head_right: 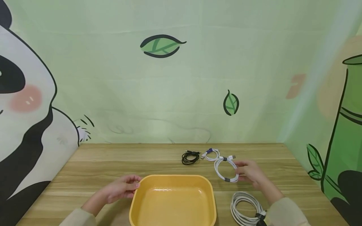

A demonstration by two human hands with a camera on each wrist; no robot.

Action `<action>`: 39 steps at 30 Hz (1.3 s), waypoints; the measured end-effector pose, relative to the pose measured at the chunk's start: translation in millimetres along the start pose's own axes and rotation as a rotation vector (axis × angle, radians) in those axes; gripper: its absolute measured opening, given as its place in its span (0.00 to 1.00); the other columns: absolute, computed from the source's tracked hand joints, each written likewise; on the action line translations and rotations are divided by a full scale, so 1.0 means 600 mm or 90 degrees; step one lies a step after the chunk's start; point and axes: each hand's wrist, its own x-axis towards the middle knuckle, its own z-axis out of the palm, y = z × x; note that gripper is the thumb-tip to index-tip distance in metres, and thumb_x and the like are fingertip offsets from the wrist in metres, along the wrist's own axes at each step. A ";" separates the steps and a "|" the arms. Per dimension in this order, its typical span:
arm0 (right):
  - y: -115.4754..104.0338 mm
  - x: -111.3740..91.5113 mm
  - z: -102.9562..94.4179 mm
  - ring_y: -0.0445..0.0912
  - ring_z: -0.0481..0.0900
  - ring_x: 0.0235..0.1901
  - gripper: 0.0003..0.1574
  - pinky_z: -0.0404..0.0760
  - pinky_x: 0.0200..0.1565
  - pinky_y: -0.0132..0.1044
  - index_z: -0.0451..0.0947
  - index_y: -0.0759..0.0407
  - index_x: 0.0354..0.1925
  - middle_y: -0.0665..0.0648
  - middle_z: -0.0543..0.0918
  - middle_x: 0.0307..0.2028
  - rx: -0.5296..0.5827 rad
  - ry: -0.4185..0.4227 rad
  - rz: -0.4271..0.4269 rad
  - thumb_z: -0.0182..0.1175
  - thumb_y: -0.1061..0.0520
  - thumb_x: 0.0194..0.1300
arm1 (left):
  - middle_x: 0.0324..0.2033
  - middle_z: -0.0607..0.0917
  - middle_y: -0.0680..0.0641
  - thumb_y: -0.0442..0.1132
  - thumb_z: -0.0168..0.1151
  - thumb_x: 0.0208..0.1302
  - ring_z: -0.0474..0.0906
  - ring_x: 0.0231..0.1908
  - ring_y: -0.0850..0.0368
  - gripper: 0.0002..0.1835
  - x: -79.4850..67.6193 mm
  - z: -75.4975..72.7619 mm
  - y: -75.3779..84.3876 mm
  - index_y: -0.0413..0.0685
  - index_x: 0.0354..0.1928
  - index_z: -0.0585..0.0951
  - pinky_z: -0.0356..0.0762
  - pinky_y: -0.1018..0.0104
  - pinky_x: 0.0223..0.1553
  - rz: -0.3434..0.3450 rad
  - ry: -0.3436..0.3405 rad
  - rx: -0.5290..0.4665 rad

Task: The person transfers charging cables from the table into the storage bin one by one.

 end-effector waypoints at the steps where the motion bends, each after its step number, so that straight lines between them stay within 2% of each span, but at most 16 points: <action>1: -0.001 0.000 0.002 0.40 0.75 0.29 0.30 0.79 0.33 0.33 0.58 0.80 0.55 0.48 0.74 0.28 -0.003 -0.002 0.000 0.52 0.68 0.55 | 0.28 0.74 0.51 0.37 0.52 0.61 0.70 0.27 0.63 0.16 0.000 0.000 0.000 0.33 0.47 0.66 0.74 0.75 0.27 0.001 0.000 0.000; 19: -0.028 -0.007 0.034 0.40 0.75 0.30 0.29 0.79 0.34 0.32 0.60 0.78 0.55 0.50 0.75 0.28 0.000 -0.012 -0.002 0.53 0.68 0.55 | 0.28 0.74 0.51 0.36 0.52 0.61 0.70 0.28 0.63 0.16 -0.002 0.001 -0.001 0.33 0.47 0.66 0.74 0.75 0.28 0.007 -0.002 0.001; 30: -0.039 -0.009 0.046 0.40 0.75 0.30 0.26 0.79 0.34 0.33 0.66 0.73 0.52 0.49 0.77 0.29 0.025 -0.034 -0.005 0.55 0.68 0.53 | 0.29 0.74 0.51 0.37 0.52 0.61 0.71 0.29 0.62 0.18 -0.002 0.000 -0.001 0.32 0.49 0.66 0.75 0.73 0.30 -0.001 0.003 0.002; 39: -0.049 -0.011 0.063 0.40 0.74 0.29 0.28 0.80 0.34 0.34 0.63 0.77 0.53 0.48 0.76 0.29 0.025 -0.055 -0.014 0.56 0.68 0.54 | 0.29 0.74 0.50 0.37 0.52 0.62 0.71 0.29 0.62 0.18 -0.001 -0.001 -0.001 0.32 0.49 0.65 0.75 0.74 0.30 0.001 -0.001 0.001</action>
